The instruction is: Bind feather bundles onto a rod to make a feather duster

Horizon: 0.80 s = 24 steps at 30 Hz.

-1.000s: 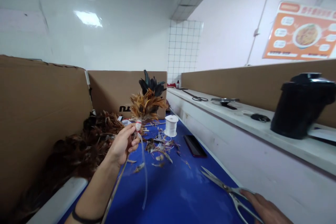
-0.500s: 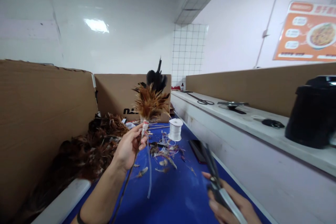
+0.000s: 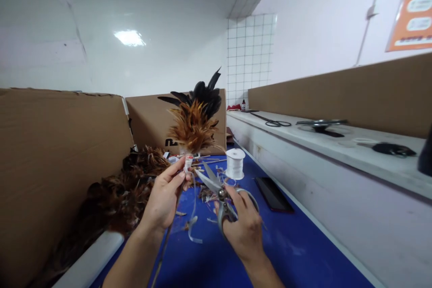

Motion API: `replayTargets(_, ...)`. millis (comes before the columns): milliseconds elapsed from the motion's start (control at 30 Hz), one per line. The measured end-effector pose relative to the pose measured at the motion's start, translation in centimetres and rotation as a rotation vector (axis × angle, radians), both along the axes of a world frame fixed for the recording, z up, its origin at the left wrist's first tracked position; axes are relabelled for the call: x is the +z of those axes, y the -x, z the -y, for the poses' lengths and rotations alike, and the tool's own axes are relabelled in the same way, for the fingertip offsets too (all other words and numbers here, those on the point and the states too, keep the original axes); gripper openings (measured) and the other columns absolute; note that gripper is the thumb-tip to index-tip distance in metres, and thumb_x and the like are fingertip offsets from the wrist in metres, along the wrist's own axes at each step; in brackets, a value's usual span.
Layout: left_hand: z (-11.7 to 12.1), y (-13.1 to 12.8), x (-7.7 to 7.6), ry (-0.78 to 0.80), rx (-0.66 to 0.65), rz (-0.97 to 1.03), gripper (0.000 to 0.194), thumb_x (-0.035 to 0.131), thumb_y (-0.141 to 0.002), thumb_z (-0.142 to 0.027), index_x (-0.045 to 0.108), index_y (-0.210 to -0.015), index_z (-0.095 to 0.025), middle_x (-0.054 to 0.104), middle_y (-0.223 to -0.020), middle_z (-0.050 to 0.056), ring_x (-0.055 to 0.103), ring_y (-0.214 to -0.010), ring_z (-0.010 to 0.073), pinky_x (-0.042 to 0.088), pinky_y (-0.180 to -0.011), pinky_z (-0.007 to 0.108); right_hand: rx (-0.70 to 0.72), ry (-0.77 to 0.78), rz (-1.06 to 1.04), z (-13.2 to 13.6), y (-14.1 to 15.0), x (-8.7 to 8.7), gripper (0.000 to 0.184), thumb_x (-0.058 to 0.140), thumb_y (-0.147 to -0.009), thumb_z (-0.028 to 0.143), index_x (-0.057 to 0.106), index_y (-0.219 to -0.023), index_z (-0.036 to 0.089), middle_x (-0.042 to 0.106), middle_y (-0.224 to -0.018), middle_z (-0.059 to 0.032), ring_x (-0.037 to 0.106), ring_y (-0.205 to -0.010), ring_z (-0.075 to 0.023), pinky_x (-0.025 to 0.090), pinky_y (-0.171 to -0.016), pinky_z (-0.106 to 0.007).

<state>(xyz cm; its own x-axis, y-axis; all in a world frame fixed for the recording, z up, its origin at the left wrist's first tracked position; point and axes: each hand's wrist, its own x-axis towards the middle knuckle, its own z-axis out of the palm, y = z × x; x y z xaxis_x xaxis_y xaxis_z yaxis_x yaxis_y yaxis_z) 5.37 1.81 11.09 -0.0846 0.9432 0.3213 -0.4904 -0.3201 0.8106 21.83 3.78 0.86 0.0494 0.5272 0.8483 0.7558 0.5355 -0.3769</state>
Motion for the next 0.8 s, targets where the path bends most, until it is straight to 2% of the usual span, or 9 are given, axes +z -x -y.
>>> replayTargets(167,-0.6,-0.7,-1.2,-0.001,0.059,-0.166,0.044,0.063,-0.071,-0.019,0.061,-0.115,-0.018,0.062,-0.080,0.003,0.043,-0.058,0.0064,0.037,-0.057,0.019,-0.080,-0.045,0.101,-0.2,-0.9,-0.6,0.044,0.055,-0.078,0.027,0.046,-0.122,0.025,0.057,-0.097,-0.0102,0.057,-0.089,-0.0256,0.046,-0.081,-0.039)
replayTargets(333,-0.5,-0.8,-1.3,-0.030,0.079,-0.182,0.044,0.061,-0.073,-0.020,0.059,-0.116,-0.016,0.062,-0.081,0.003,0.044,-0.057,0.0059,0.036,-0.054,0.018,-0.117,-0.192,0.114,-0.6,-0.6,-0.8,0.041,0.059,-0.075,0.025,0.054,-0.116,0.021,0.058,-0.090,-0.0070,0.057,-0.083,-0.0222,0.047,-0.076,-0.035)
replayTargets(800,-0.3,-1.7,-1.7,-0.048,0.127,-0.355,0.039,0.058,-0.073,-0.017,0.061,-0.112,-0.016,0.063,-0.094,0.005,0.046,-0.059,0.0059,0.041,-0.057,0.019,-0.161,-0.237,0.117,-0.5,-0.4,-0.7,0.041,0.061,-0.074,0.024,0.055,-0.114,0.019,0.058,-0.088,-0.0066,0.057,-0.084,-0.0210,0.045,-0.078,-0.033)
